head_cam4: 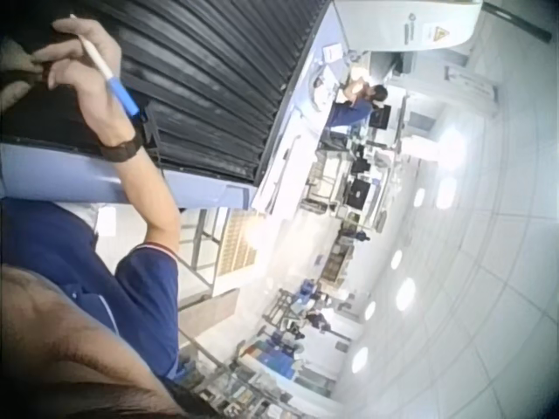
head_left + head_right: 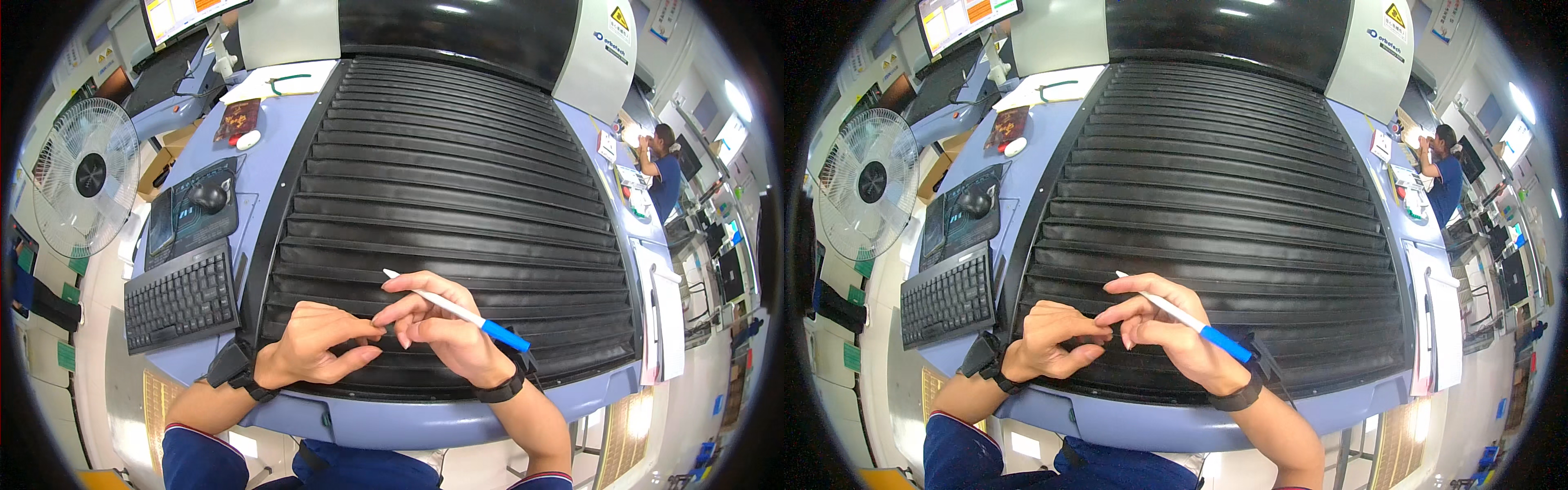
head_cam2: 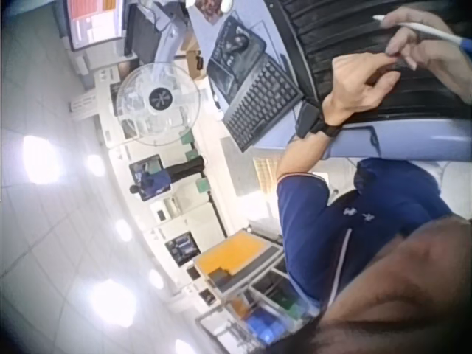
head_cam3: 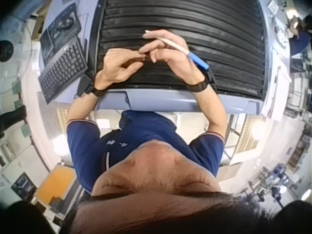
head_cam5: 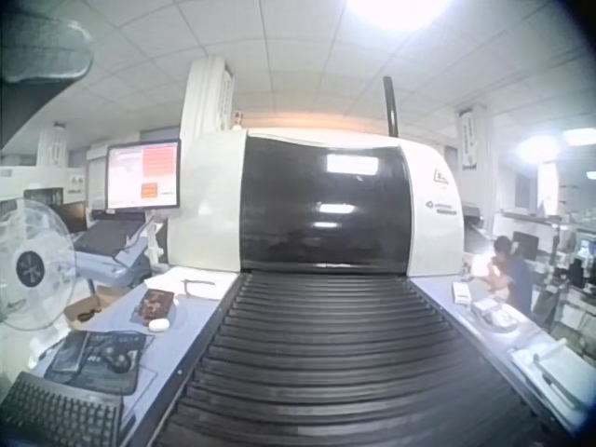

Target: Inspecting and marking large sheets of printed circuit boards before placing them into an inspection machine.

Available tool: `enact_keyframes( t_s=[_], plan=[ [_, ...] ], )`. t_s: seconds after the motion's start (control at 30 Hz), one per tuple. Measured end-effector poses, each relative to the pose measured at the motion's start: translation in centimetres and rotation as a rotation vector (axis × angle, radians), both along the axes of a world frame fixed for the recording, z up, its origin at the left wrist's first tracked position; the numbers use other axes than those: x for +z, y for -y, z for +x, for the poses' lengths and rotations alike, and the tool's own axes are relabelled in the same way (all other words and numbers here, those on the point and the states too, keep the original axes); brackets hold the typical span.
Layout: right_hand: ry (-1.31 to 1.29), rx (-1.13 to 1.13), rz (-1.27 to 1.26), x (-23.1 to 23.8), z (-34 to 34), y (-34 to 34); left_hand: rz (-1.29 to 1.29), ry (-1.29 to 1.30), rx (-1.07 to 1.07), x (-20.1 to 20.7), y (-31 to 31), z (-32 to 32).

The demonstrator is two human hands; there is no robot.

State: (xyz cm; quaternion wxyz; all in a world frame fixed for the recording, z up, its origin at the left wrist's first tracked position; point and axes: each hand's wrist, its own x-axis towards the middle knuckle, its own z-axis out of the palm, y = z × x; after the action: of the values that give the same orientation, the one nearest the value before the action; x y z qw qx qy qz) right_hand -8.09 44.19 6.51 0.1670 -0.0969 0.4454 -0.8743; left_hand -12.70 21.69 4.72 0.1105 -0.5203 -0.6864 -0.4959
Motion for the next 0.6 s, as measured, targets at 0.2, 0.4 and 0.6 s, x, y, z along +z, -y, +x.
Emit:
enact_keyframes(
  t_s=[0.2, 0.4, 0.6],
  plan=[
    [-0.139, -0.018, 0.149, 0.3, 0.3, 0.9, -0.006, -0.099, 0.044, 0.4, 0.2, -0.1],
    [-0.110, -0.033, 0.196, -0.2, -0.1, 0.4, -0.104, -0.229, 0.076, 0.6, -0.8, -0.5],
    [-0.203, -0.004, 0.003, -1.5, -1.5, 2.4, -0.210, -0.042, 0.365, -0.9, 2.3, 1.1]
  ],
)
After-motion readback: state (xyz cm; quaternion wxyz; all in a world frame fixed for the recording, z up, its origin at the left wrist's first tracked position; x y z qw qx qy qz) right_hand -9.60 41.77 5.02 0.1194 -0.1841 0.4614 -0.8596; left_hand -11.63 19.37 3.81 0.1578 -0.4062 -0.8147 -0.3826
